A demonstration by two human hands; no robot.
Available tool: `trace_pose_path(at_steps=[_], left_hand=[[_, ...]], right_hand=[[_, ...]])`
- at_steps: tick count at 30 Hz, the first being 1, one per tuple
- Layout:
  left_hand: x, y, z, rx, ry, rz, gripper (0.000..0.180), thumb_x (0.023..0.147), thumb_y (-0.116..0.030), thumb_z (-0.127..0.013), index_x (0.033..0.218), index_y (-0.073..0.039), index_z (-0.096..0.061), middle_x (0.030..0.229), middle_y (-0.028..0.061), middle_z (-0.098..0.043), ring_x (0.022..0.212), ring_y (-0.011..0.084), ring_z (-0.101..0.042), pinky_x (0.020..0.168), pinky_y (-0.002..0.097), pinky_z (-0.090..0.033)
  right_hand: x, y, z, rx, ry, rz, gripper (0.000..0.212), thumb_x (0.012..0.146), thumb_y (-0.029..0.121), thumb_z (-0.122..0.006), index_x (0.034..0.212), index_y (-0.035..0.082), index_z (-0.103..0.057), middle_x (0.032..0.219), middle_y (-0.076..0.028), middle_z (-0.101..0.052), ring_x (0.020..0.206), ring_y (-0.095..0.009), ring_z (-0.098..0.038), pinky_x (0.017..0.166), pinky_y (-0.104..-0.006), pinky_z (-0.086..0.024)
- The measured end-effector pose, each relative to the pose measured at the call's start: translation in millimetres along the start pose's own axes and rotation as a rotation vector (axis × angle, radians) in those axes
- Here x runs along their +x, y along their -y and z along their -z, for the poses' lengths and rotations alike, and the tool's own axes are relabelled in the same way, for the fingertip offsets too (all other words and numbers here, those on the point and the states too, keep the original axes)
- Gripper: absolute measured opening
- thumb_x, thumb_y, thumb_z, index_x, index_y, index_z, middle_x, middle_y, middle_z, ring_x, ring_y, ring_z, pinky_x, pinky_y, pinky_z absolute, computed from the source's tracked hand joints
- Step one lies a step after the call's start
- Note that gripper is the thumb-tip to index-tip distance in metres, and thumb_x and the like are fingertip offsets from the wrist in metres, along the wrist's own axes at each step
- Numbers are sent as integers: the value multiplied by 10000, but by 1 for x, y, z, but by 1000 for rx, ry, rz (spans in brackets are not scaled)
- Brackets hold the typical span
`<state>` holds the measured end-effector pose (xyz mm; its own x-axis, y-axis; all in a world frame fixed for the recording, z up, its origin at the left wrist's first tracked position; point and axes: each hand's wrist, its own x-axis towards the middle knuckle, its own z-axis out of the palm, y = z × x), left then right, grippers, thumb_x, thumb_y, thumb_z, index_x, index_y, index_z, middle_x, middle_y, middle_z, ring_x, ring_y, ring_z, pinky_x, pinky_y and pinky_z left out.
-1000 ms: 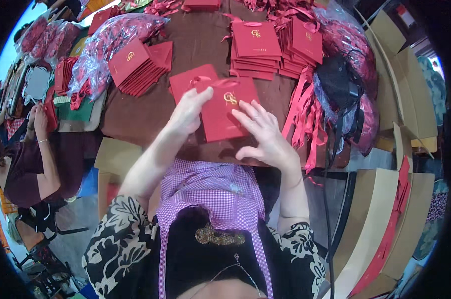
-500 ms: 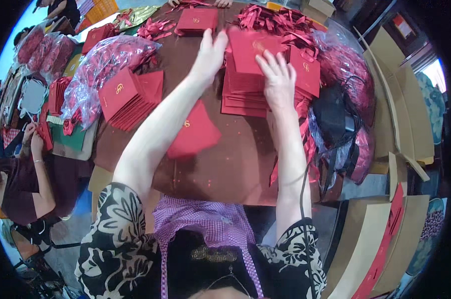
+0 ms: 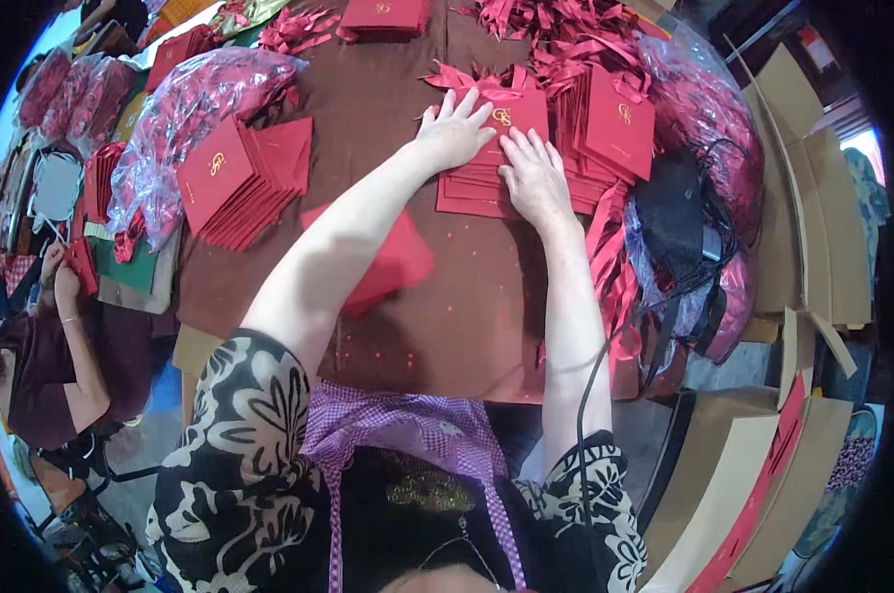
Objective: The person assembles paper gift bags by threading and securing ribbon handles into the bags by hand, folding them, and stacking them on the table.
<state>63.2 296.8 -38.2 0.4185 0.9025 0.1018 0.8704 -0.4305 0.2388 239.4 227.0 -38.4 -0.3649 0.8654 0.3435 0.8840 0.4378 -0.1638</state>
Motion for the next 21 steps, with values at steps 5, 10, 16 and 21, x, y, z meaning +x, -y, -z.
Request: trace_pose_path(at_steps=[5, 10, 16, 21], left_hand=[[5, 16, 26, -236, -160, 8, 547, 894, -452, -514, 1369, -204, -407, 1513, 144, -232, 1352, 457, -242, 995, 655, -291], [-67, 36, 91, -420, -391, -69, 340, 903, -307, -530, 1085, -36, -623, 1128, 206, -593, 1095, 344, -554, 902, 397, -450], [-174, 90, 60, -305, -69, 165, 349, 853, -340, -586, 939, -11, -663, 919, 222, -645, 896, 383, -627, 782, 454, -488], [-203, 74, 43, -37, -149, 159, 402, 784, -368, -679, 972, -13, -673, 1012, 179, -634, 939, 366, -607, 794, 486, -474]], right_hand=[[-18, 28, 23, 88, -240, -17, 412, 853, 154, -604, 1245, 54, -527, 1341, -137, -493, 1290, -304, -413, 1076, -441, -284], [-113, 59, 81, 157, -296, -60, 265, 853, 64, -584, 1115, 39, -612, 1191, -118, -599, 1166, -284, -521, 1003, -406, -349], [-222, 76, 89, 67, -143, -144, 370, 754, -36, -561, 1107, 53, -624, 1170, -110, -591, 1106, -281, -538, 945, -411, -393], [-257, 73, 78, -28, -19, -181, 354, 768, -41, -514, 1093, 36, -630, 1178, -128, -594, 1121, -297, -529, 917, -425, -419]])
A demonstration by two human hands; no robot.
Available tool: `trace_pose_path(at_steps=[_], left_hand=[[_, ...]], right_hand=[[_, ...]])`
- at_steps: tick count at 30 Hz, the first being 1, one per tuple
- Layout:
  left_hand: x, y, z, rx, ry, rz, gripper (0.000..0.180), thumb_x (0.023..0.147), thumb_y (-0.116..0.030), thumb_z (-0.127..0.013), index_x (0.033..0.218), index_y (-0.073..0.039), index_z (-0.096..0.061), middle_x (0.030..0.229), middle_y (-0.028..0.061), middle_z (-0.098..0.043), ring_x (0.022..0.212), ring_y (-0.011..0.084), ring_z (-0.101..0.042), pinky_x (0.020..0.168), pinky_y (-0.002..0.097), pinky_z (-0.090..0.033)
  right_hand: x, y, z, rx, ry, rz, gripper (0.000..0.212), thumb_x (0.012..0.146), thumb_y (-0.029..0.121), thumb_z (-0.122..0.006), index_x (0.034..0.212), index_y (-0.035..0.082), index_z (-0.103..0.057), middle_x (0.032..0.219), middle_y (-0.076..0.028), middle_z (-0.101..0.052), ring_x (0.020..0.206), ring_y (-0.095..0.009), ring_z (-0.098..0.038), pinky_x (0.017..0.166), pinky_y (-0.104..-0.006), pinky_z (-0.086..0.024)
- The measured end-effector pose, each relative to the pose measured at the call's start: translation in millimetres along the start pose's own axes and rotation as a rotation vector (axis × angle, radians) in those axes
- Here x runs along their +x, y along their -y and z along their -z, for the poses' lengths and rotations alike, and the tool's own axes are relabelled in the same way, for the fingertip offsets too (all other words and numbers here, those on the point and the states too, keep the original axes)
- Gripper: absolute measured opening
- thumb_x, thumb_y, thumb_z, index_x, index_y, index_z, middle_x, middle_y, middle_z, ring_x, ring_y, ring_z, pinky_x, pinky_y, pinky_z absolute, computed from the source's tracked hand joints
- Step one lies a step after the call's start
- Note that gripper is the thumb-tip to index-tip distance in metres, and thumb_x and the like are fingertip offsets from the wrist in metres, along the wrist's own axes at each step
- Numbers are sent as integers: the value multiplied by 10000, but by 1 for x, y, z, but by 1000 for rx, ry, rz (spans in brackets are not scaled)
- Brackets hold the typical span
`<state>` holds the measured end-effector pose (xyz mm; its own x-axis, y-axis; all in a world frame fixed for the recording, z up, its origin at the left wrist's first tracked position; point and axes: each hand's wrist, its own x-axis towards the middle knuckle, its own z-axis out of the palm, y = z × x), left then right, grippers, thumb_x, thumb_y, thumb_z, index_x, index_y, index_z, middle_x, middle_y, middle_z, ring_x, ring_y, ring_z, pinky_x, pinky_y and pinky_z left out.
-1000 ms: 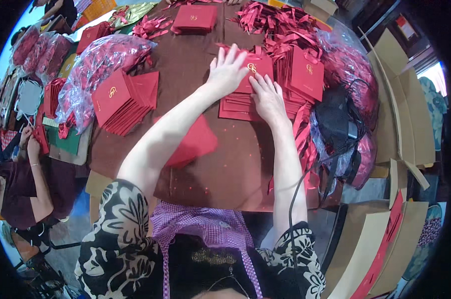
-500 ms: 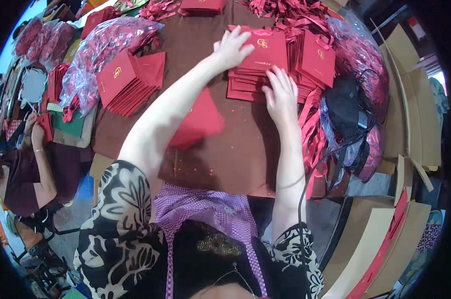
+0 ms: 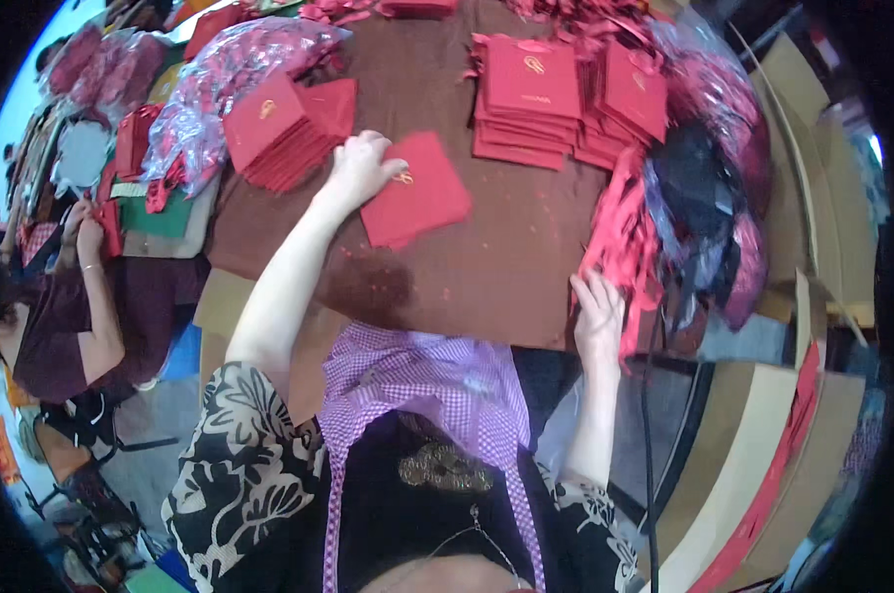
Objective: The person assembles paper gift bags by threading and securing ribbon handles into the bags by hand, folding them, and stacking them on the table.
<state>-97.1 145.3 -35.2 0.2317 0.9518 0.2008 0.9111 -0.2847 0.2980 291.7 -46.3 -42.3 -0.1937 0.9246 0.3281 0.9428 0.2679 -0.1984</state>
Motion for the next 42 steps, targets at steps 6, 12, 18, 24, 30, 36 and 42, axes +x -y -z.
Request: trace_pose_path(at_steps=[6, 12, 18, 24, 30, 36, 42], left_hand=[[-6, -10, -2, 118, -120, -18, 384, 748, -319, -724, 982, -23, -652, 1058, 130, -598, 980, 331, -555, 793, 450, -452], [-7, -13, 11, 46, -182, 29, 358, 716, -317, -753, 899, -32, -638, 950, 146, -628, 919, 329, -586, 756, 444, -449], [-42, -60, 35, -560, 62, 76, 248, 753, -138, -693, 919, 31, -623, 718, 101, -600, 706, 123, -575, 635, 308, -469], [-84, -98, 11, -920, 253, 336, 263, 834, -93, -672, 1032, 61, -592, 877, 33, -617, 826, 90, -569, 748, 236, -474], [-104, -114, -24, -1071, 283, 360, 317, 839, -71, -656, 1114, 60, -568, 978, 67, -641, 894, 123, -595, 804, 256, -487], [-111, -112, -58, -1106, 257, 385, 369, 844, -32, -635, 1187, 66, -539, 1078, 122, -642, 974, 153, -608, 869, 271, -488], [-114, -121, -50, -1142, 266, 379, 365, 859, -17, -612, 1205, 62, -528, 1102, 126, -638, 985, 150, -609, 867, 259, -490]], right_hand=[[4, -10, -10, 111, -99, 23, 295, 786, -31, -526, 1046, 29, -653, 1154, -153, -610, 1081, -325, -559, 927, -413, -428], [5, -10, -4, 151, 7, 55, 266, 730, 24, -622, 994, 59, -633, 1118, -144, -583, 1031, -334, -553, 878, -424, -443], [6, 5, 2, 99, -34, 55, 163, 725, 78, -685, 873, 51, -624, 1135, -135, -564, 1073, -336, -526, 903, -449, -404], [5, 13, -17, 493, -280, -43, 120, 864, -38, -523, 948, 25, -582, 948, -101, -642, 906, -235, -623, 824, -346, -474], [21, 59, -5, 998, -125, -292, 222, 910, 3, -512, 1114, -5, -599, 871, -20, -590, 696, -56, -527, 649, -192, -450], [37, 92, -24, 947, -141, -217, 136, 868, 24, -597, 988, -10, -650, 866, -36, -650, 750, -86, -584, 673, -219, -468], [46, 108, -29, 941, -146, -314, 152, 847, 52, -633, 982, -16, -650, 876, -75, -669, 792, -121, -618, 711, -261, -486]])
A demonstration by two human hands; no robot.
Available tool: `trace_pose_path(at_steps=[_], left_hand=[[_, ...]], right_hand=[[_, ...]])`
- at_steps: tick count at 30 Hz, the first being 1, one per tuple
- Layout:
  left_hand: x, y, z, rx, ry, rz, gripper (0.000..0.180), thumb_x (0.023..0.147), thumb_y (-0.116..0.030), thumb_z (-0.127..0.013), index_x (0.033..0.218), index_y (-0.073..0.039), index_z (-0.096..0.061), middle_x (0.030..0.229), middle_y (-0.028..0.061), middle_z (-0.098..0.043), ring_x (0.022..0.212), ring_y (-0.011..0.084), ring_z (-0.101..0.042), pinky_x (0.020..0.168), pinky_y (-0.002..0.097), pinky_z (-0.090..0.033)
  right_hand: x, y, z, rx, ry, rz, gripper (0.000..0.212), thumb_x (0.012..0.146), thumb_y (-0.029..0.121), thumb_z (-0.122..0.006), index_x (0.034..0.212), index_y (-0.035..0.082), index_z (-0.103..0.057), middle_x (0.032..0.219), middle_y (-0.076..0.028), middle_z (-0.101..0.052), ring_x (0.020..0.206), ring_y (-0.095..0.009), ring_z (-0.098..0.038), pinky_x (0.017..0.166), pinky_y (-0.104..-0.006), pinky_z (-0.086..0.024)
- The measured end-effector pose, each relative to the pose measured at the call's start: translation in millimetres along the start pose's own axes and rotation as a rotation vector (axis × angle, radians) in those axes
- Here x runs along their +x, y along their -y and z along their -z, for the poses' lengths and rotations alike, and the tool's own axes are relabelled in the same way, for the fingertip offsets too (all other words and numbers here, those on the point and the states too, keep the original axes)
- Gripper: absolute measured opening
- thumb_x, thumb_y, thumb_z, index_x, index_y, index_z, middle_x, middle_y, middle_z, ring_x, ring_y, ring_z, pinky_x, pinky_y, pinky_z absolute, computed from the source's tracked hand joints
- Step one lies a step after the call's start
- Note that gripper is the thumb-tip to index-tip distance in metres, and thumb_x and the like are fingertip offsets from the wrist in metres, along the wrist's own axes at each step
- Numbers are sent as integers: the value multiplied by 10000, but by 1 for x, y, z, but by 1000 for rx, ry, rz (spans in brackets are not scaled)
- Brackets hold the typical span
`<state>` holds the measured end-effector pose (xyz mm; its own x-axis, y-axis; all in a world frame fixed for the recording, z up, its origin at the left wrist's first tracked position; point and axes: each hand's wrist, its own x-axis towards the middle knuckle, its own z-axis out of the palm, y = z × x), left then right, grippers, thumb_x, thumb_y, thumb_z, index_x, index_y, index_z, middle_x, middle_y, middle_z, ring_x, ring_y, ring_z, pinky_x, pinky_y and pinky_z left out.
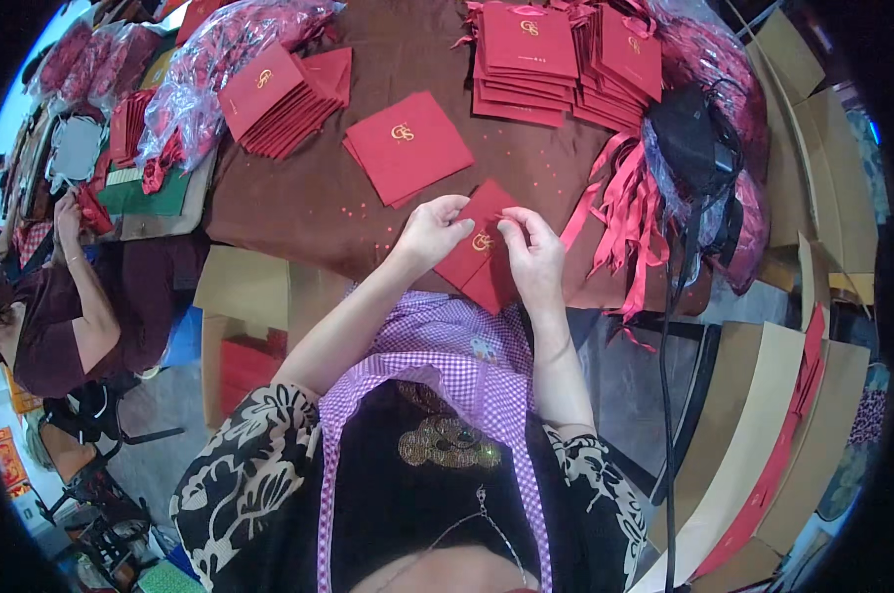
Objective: The person assembles paper gift bags by threading and securing ribbon handles into the bags by hand, folding them, and stacking them on the table.
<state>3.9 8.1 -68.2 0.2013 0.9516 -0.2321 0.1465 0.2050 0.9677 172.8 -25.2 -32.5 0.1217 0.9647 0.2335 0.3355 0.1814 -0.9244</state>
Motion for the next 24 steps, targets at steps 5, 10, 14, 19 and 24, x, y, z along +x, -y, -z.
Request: trace_pose_path(at_steps=[5, 10, 14, 19, 24], left_hand=[[0, 4, 1, -104, 18, -6, 371, 862, -20, -609, 1215, 58, -525, 1122, 125, -631, 996, 150, -605, 879, 263, -487], [-12, -18, -4, 49, -57, -23, 382, 852, -7, -622, 1213, 67, -522, 1115, 115, -629, 988, 143, -603, 881, 267, -488], [-6, -2, -1, -97, 26, 13, 461, 837, -62, -638, 1259, 61, -499, 1242, 222, -568, 1193, 273, -530, 991, 336, -435], [-9, 1, -7, 11, -53, -58, 433, 825, -83, -644, 1226, 43, -542, 1178, 199, -616, 1134, 265, -576, 955, 331, -463], [-12, -1, -11, 2, -77, -111, 406, 820, -75, -641, 1198, 49, -561, 1132, 203, -637, 1069, 245, -614, 919, 317, -483]], right_hand=[[4, 6, -8, -120, -9, 48, 94, 828, 68, -631, 896, 3, -635, 854, -121, -646, 788, -273, -641, 701, -348, -497], [7, -3, -13, -353, -19, 261, 55, 806, 92, -638, 827, 45, -617, 783, -97, -609, 735, -299, -602, 680, -408, -468], [8, 1, -15, -411, 17, 286, 84, 805, 97, -637, 785, 34, -585, 766, -107, -605, 726, -302, -601, 679, -410, -470], [10, 2, -14, -415, 49, 259, 98, 796, 96, -637, 763, 33, -570, 744, -115, -594, 713, -306, -598, 673, -417, -473], [14, 5, -10, -454, 88, 305, 102, 776, 84, -635, 743, 33, -553, 730, -119, -585, 703, -307, -594, 668, -420, -473]])
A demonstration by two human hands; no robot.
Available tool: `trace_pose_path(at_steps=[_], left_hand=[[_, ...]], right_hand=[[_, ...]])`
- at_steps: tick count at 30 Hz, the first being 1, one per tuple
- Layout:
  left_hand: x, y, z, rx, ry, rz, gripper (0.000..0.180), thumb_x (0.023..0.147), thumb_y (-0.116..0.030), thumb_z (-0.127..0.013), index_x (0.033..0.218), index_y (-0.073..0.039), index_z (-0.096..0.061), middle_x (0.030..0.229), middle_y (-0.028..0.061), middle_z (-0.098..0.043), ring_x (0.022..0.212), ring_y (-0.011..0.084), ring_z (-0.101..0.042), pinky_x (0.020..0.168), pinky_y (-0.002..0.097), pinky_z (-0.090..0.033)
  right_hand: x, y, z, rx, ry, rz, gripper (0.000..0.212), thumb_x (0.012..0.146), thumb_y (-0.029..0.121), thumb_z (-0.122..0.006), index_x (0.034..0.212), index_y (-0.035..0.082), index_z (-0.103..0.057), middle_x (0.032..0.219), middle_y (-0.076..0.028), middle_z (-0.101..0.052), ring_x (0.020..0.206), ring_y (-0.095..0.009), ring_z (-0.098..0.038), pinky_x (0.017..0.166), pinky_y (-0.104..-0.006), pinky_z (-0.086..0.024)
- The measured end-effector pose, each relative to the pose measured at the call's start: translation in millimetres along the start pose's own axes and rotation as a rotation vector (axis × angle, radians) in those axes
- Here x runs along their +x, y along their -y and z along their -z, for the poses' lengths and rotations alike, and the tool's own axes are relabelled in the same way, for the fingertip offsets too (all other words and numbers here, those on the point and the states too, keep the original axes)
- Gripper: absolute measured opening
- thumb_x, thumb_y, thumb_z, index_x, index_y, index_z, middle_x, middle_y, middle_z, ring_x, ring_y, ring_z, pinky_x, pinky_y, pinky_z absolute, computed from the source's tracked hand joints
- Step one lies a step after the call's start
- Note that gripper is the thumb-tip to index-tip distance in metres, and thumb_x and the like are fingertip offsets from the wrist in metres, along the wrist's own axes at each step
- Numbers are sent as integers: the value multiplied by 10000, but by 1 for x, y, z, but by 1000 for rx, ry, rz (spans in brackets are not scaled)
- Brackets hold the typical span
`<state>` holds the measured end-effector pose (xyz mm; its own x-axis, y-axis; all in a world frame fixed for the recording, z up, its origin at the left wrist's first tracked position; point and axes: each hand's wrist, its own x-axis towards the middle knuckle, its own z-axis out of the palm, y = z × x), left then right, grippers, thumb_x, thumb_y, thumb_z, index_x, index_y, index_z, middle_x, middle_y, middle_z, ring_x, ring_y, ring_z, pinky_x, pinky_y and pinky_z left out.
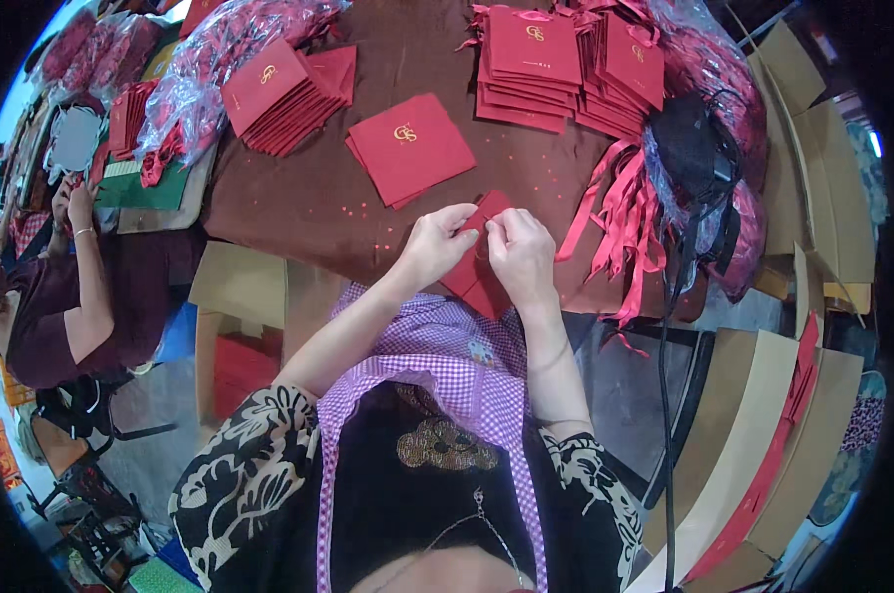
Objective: The person assembles paper gift bags by threading and securing ribbon handles into the bags by hand, folding them, and stacking them on the table.
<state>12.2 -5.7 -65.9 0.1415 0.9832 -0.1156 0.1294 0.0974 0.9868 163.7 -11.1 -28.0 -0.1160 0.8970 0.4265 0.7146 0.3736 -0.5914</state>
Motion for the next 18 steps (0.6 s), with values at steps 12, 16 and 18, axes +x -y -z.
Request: trace_pose_path(at_steps=[12, 16, 18], left_hand=[[-15, -16, 1, 458, -80, -397, 341, 765, -24, -630, 1105, -12, -639, 791, 140, -654, 711, 278, -589, 750, 372, -444], [-21, -22, 1, 586, -69, -497, 355, 760, -12, -628, 1115, -16, -629, 724, 112, -615, 679, 252, -562, 762, 351, -414], [-22, -25, 0, 581, -86, -556, 352, 757, -4, -624, 1110, -3, -627, 727, 116, -618, 679, 256, -562, 751, 353, -416]], right_hand=[[3, 10, 5, -142, 42, -13, 107, 769, 98, -643, 739, 14, -584, 710, -161, -612, 644, -320, -616, 591, -413, -485], [9, -1, 14, 274, 194, -464, 173, 760, 141, -681, 741, -25, -636, 606, -110, -623, 542, -140, -573, 533, -327, -451], [7, -6, 12, 366, 248, -531, 182, 772, 143, -680, 735, -29, -633, 587, -73, -608, 545, -92, -524, 524, -302, -432]])
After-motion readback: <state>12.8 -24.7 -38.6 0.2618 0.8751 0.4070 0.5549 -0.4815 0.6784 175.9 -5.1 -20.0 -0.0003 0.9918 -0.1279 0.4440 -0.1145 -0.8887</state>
